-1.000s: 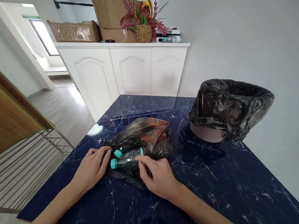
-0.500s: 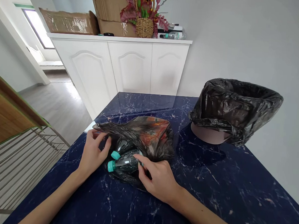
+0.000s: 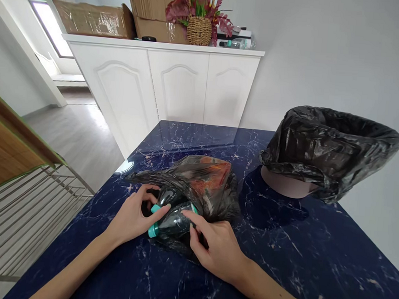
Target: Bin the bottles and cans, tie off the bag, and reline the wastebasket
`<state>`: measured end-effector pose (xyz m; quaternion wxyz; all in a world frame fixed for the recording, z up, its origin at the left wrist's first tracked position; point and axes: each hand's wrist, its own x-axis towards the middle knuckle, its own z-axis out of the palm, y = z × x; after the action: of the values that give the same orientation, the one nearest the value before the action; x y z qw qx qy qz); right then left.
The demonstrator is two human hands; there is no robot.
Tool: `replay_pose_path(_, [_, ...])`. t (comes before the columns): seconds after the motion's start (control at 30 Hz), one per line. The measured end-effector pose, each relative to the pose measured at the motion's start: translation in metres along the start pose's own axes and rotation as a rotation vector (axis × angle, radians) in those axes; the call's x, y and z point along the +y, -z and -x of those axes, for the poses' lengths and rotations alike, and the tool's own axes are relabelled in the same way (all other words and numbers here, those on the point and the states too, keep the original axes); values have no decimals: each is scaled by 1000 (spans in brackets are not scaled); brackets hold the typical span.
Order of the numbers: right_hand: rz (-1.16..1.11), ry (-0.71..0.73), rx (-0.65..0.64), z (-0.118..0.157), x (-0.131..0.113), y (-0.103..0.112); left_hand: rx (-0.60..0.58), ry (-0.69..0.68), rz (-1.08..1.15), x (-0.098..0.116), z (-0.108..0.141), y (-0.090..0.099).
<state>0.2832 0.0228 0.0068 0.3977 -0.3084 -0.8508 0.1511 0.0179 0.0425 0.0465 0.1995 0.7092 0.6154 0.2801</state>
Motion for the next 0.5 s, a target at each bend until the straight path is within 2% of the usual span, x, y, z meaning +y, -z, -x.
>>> replay_pose_path(0.1, [-2,-13,-3,1,0,0,-14,-8,17,1,0,0])
replay_pose_path(0.23, [-11,-32,-1,2,2,-2,53,-11,12,1,2,0])
replay_pose_path(0.43, [-36,-55,-7,2,4,-3,348,-10,-29,-3,-1,5])
replay_pose_path(0.5, [-36,-58,-4,2,4,-3,420,-1,41,-2,-2,9])
